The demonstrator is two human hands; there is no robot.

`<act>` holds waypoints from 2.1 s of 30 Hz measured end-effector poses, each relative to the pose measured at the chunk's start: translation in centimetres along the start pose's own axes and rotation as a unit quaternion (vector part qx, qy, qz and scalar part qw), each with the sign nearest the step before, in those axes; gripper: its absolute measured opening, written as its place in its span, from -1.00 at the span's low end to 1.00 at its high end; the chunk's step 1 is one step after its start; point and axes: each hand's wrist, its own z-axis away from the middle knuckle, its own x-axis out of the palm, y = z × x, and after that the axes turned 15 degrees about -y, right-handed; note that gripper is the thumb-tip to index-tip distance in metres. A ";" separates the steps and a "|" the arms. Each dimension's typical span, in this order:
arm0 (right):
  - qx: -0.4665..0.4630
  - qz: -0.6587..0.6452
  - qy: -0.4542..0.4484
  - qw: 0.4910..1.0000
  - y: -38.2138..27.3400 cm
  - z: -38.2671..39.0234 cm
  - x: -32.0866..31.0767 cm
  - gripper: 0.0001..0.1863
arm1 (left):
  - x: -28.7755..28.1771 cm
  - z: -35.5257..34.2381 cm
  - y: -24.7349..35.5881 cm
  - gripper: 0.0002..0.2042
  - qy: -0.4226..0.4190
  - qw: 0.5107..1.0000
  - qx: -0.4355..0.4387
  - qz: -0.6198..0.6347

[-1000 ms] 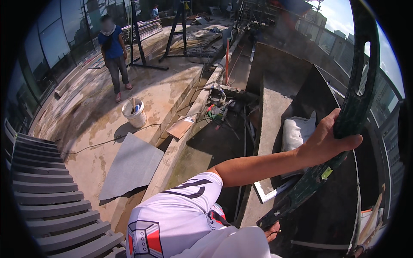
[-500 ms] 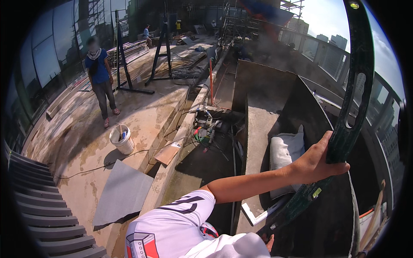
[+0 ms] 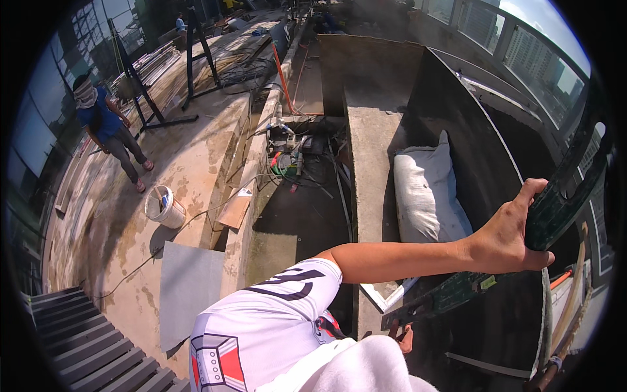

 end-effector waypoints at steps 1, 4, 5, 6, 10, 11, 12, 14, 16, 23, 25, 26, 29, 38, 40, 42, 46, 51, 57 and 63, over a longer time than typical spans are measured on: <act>0.015 0.010 0.001 1.000 -0.2 0.2 -0.5 -0.46 | 0.3 -0.2 -0.8 -0.07 -0.008 0.999 0.008 0.035; 0.053 0.045 0.008 0.998 -0.6 0.1 -1.6 -0.40 | 1.4 -0.9 -1.7 -0.07 -0.050 0.988 0.018 0.144; 0.069 0.057 0.009 0.996 -0.6 0.6 -2.1 -0.39 | 1.7 -1.0 -2.4 -0.07 -0.060 0.986 0.040 0.148; 0.087 0.068 0.007 0.994 -0.8 0.8 -2.4 -0.37 | 1.9 -1.0 -3.1 -0.06 -0.071 0.985 0.060 0.148; 0.100 0.078 0.004 0.992 -0.8 0.5 -3.2 -0.29 | 2.4 -1.4 -4.1 -0.05 -0.106 0.964 0.081 0.229; 0.074 0.068 0.005 0.995 -0.3 0.5 -3.3 -0.29 | 2.6 -1.4 -4.0 -0.05 -0.105 0.961 0.087 0.239; 0.042 0.055 0.004 0.998 -0.7 -0.1 -3.2 -0.29 | 2.5 -1.5 -3.6 -0.04 -0.106 0.960 0.093 0.243; -0.050 0.008 -0.036 0.998 -1.4 -1.1 -3.6 -0.34 | 2.1 -1.2 -3.6 -0.03 -0.096 0.965 0.116 0.216; 0.035 -0.077 -0.069 0.994 -1.0 -1.7 -3.5 -0.37 | 1.7 -0.5 -2.2 0.00 -0.095 0.970 0.087 0.208; -0.058 -0.123 -0.107 0.985 -0.5 -4.3 -2.0 -0.39 | -0.9 1.4 1.5 0.05 -0.042 0.984 0.116 0.125; -0.076 -0.123 -0.152 0.978 0.2 -5.2 -0.6 -0.36 | -2.5 3.5 5.1 0.03 0.005 0.989 0.111 0.102; -0.080 -0.117 -0.161 0.977 0.5 -5.5 -0.6 -0.33 | -2.9 3.9 6.6 0.01 0.020 0.990 0.114 0.086; -0.125 -0.137 -0.182 0.966 -0.9 -6.9 0.8 -0.27 | -3.5 5.4 10.3 -0.14 0.071 0.989 0.125 0.045; -0.064 -0.147 -0.011 0.987 -3.3 -4.1 -2.0 -0.32 | 2.5 2.3 8.9 -0.54 0.042 0.967 -0.045 -0.248; -0.014 -0.129 0.042 0.991 -2.6 -2.4 -2.6 -0.34 | 4.9 2.1 8.5 -0.51 -0.014 0.966 -0.078 -0.245; -0.026 -0.102 0.092 0.990 -1.5 -1.5 -3.4 -0.37 | 7.0 1.5 6.4 -0.41 -0.080 0.977 -0.043 -0.195; -0.016 -0.025 0.232 0.972 3.0 1.4 -7.1 -0.37 | 12.4 0.5 2.3 -0.47 -0.200 0.959 -0.096 -0.177; 0.125 -0.156 0.227 0.953 0.6 3.7 -12.6 -0.24 | 17.7 1.5 -6.9 -0.78 -0.221 0.954 -0.199 -0.033; 0.176 0.002 0.255 0.951 7.5 9.8 -17.0 -0.43 | 25.1 -1.3 -10.1 -0.70 -0.258 0.960 -0.103 0.022; 0.324 -0.020 0.227 0.918 8.9 13.0 -20.1 -0.50 | 30.7 -5.2 -10.4 -0.33 -0.311 0.933 -0.181 0.012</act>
